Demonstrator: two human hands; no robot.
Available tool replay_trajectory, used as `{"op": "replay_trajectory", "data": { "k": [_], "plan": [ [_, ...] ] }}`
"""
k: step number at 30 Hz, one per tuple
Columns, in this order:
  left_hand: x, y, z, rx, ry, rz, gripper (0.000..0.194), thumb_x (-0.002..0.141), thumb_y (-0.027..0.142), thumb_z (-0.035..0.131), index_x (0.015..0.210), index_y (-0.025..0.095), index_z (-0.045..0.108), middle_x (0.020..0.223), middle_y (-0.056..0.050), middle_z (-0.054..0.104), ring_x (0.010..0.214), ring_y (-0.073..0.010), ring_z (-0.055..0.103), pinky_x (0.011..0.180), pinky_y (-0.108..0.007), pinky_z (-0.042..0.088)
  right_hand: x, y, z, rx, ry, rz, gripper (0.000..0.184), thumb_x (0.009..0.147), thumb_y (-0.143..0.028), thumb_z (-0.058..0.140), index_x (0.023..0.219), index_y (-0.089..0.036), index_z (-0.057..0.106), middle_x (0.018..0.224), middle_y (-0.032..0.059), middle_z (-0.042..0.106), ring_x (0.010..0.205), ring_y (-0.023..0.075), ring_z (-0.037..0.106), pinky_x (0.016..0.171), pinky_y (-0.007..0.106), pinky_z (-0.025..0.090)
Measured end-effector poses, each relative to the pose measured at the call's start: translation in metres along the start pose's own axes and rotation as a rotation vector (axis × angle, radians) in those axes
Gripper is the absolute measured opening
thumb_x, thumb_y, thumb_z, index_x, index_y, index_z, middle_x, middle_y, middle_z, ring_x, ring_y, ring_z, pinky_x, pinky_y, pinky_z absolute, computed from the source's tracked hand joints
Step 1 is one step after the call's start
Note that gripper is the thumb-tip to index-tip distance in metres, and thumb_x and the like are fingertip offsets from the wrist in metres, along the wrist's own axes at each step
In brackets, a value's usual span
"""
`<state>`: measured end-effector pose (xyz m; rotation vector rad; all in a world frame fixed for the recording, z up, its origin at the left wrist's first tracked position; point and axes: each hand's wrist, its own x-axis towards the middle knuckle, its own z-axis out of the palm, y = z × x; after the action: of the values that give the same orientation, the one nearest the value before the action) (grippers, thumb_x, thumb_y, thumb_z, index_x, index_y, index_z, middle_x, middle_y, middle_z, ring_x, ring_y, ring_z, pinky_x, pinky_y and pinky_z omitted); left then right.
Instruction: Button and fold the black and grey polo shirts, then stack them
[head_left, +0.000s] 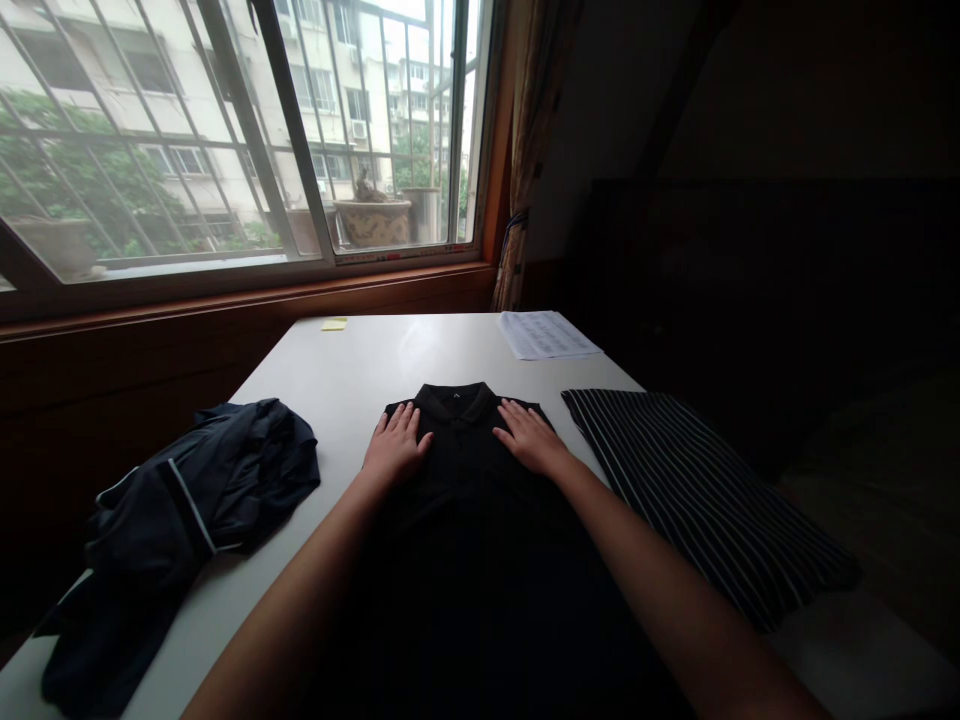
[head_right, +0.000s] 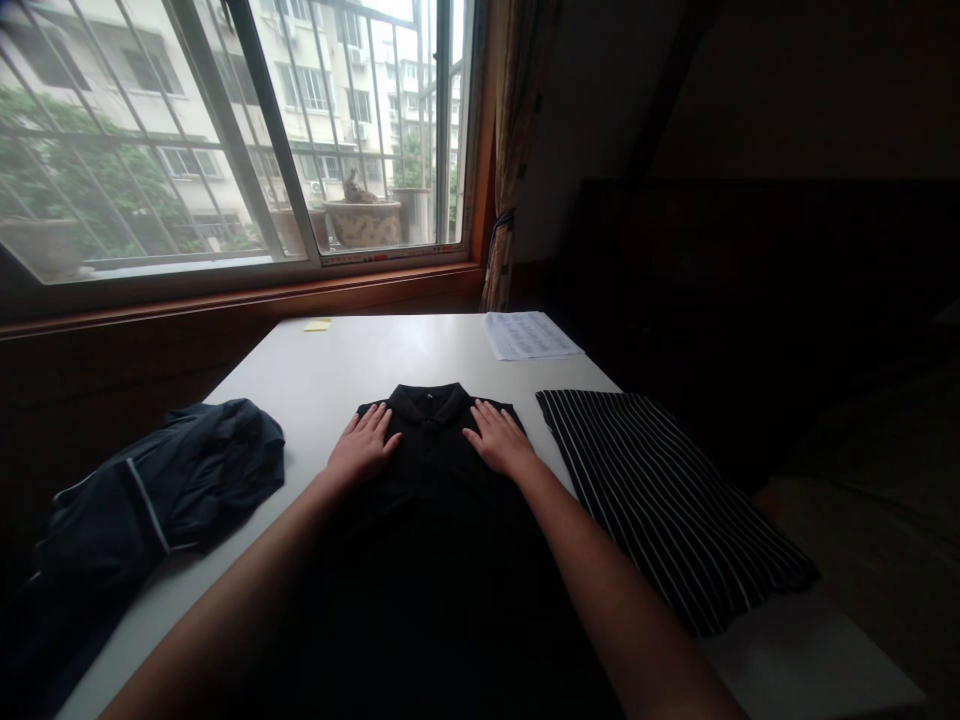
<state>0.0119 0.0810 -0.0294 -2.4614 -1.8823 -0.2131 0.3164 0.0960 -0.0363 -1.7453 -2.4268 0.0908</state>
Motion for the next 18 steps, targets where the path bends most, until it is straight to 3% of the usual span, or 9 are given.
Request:
{"op": "replay_trajectory", "data": {
  "k": [18],
  "plan": [
    [0.0018,-0.0029,0.0007,-0.018,-0.014,-0.051,0.073,0.100,0.059,0.022,0.157,0.015,0.029,0.165,-0.007,0.020,0.154,-0.0233,0.012,0.125,-0.048,0.011,-0.0014,0.0002,-0.0004,-0.011,-0.034,0.002,0.077,0.099,-0.065,0.019,0.159,-0.016,0.025,0.166,0.0073,0.016,0.154,0.0227,0.012,0.124,0.048,0.012]
  ]
}}
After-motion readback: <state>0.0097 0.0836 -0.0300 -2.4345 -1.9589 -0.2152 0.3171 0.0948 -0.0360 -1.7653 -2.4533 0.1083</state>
